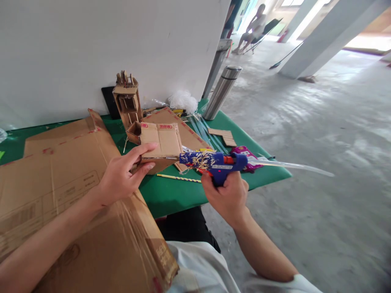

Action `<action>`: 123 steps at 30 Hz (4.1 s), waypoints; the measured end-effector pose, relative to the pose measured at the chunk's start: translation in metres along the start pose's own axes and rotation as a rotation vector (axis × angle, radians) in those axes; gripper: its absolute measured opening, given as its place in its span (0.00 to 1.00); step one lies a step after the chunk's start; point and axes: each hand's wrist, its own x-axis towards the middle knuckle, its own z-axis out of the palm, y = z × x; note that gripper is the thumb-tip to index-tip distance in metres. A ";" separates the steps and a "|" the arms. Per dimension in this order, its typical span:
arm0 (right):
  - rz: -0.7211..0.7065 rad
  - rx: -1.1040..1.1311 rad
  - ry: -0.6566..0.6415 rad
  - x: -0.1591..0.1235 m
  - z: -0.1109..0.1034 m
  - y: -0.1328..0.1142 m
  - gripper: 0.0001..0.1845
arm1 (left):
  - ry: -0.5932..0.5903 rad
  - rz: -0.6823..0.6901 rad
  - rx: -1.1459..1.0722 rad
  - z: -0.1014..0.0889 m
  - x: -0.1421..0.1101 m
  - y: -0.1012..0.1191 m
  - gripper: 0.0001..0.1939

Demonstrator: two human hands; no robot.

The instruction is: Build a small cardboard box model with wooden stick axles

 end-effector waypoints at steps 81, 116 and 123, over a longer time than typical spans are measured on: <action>0.069 0.010 0.002 0.001 -0.009 0.005 0.12 | 0.013 -0.049 0.000 -0.001 0.001 0.001 0.20; -0.008 0.013 0.097 -0.002 -0.008 0.019 0.12 | 0.021 -0.056 -0.021 -0.002 0.001 0.001 0.21; 0.073 -0.024 0.075 -0.005 -0.008 0.024 0.14 | 0.020 -0.061 0.001 -0.002 0.001 -0.001 0.22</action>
